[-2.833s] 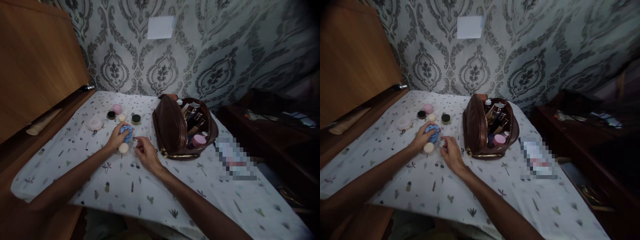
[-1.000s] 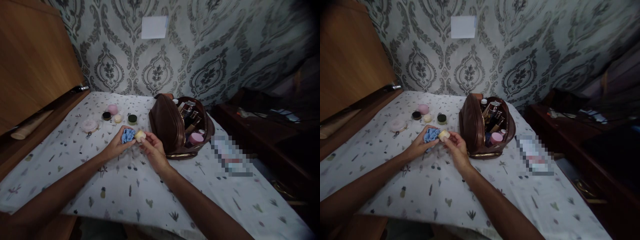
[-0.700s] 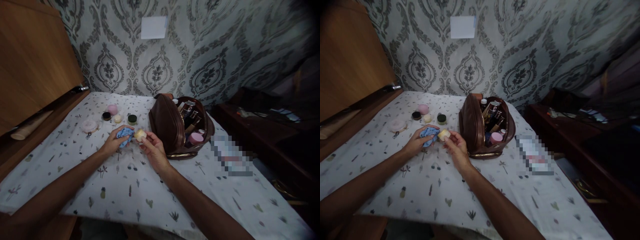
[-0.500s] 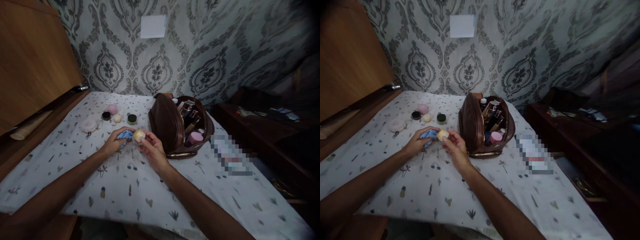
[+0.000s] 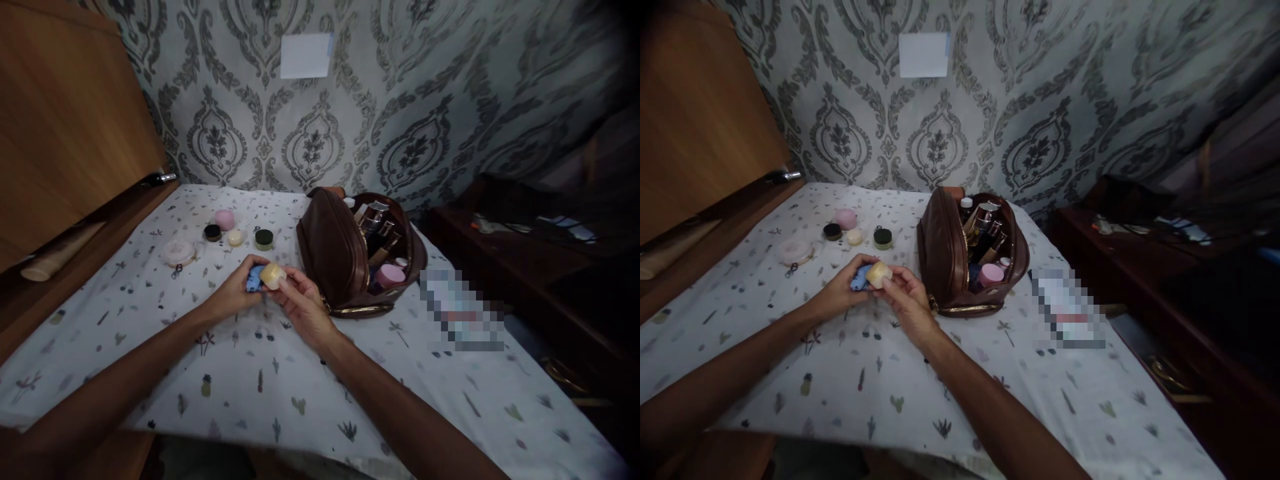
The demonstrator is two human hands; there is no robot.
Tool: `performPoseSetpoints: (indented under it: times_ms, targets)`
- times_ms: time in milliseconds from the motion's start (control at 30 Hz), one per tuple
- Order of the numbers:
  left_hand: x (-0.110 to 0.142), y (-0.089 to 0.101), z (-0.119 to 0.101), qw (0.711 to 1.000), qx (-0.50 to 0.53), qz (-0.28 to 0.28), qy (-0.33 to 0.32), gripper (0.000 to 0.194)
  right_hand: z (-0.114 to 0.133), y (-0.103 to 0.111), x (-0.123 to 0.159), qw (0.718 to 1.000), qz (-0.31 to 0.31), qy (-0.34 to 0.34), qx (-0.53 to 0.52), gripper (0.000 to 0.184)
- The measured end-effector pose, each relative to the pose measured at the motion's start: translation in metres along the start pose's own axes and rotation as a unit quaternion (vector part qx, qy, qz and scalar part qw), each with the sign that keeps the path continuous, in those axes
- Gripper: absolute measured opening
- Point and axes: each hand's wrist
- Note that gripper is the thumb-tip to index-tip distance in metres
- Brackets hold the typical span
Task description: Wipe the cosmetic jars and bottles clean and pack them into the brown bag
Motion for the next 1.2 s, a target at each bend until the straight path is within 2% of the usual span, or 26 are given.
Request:
performPoseSetpoints:
  times_ms: [100,233,333,467,567,633,700,767,867,933,1067,1200]
  targets:
    - [0.000,-0.001,-0.002,0.988,0.140,0.036,0.061,0.063,0.001,0.000,-0.001,1.000,-0.012,0.020,0.014,0.042]
    - [-0.001,-0.006,-0.003,0.941,0.317,-0.014,0.117,0.045,0.001,0.002,-0.002,0.999,-0.023,0.030,-0.008,0.039]
    - [-0.001,-0.012,-0.004,0.918,0.372,-0.027,0.134,0.039,-0.001,0.002,-0.002,0.998,-0.026,0.022,-0.045,0.037]
    - [0.000,-0.017,-0.002,0.917,0.380,0.001,0.126,0.052,-0.002,0.002,-0.003,0.995,-0.034,0.014,-0.097,0.032]
    - [-0.002,-0.014,0.001,0.939,0.331,-0.012,0.096,0.047,0.001,0.004,-0.006,0.991,-0.041,-0.001,-0.128,0.032]
    - [-0.003,-0.010,0.002,0.961,0.265,-0.045,0.069,0.040,0.002,0.006,-0.007,0.988,-0.052,-0.021,-0.147,0.035]
    - [-0.003,-0.004,0.002,0.983,0.156,-0.095,0.024,0.036,0.003,0.007,-0.008,0.986,-0.069,-0.035,-0.150,0.037]
    - [-0.001,-0.001,0.000,0.991,0.013,-0.125,-0.057,0.036,0.002,0.008,-0.008,0.986,-0.084,-0.040,-0.136,0.038]
    - [0.004,0.000,-0.003,0.963,-0.175,-0.066,-0.194,0.038,-0.001,0.008,-0.006,0.990,-0.079,-0.048,-0.104,0.036]
    - [0.007,-0.001,-0.003,0.937,-0.257,-0.024,-0.237,0.039,-0.003,0.007,-0.005,0.993,-0.061,-0.055,-0.090,0.037]
    - [0.009,0.000,0.000,0.911,-0.345,-0.020,-0.226,0.043,-0.006,0.006,-0.002,0.996,-0.024,-0.053,-0.061,0.036]
    - [0.009,0.001,-0.004,0.923,-0.332,-0.028,-0.193,0.036,-0.008,0.008,-0.001,0.999,-0.002,-0.030,-0.010,0.036]
Point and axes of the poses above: each hand's wrist, its own x-axis away from the middle knuckle, its own y-axis out of the back of the hand, z = x × y, and after that the axes turned 6 degrees about y, right-handed
